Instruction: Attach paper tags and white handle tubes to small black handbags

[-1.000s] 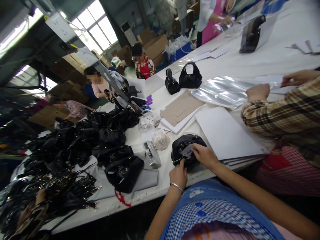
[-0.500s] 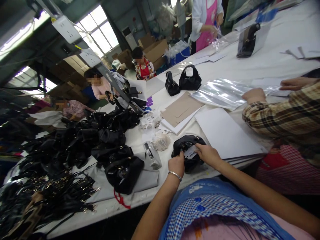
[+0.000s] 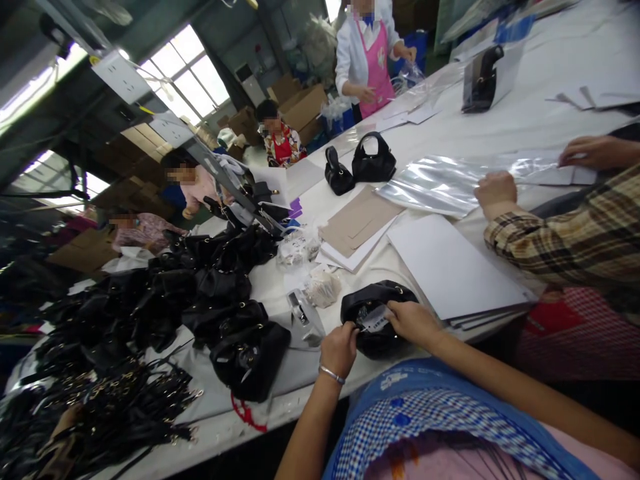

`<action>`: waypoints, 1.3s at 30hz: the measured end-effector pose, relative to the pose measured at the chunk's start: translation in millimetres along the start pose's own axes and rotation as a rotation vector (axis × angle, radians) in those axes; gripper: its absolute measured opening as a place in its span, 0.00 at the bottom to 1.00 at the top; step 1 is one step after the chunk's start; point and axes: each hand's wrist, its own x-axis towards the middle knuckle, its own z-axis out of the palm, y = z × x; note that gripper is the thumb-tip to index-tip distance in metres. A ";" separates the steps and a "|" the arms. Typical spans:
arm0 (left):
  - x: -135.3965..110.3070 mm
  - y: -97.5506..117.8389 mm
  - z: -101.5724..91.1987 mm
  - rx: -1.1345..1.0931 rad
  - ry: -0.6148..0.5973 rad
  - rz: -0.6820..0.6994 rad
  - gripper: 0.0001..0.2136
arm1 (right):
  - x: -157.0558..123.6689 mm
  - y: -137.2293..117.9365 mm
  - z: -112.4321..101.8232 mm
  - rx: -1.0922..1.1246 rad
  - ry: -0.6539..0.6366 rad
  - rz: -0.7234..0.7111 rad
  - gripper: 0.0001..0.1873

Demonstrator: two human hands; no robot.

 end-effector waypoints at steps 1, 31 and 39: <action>-0.3 0.3 1.4 -0.028 0.027 -0.038 0.10 | -0.5 -1.0 0.0 0.000 -0.011 0.003 0.11; 46.8 69.9 31.4 -0.006 -0.322 0.033 0.17 | -42.2 48.2 30.2 0.331 0.042 -0.219 0.14; 75.6 62.6 26.4 -0.021 -0.512 0.021 0.15 | -42.1 40.6 44.0 0.778 -0.442 0.126 0.28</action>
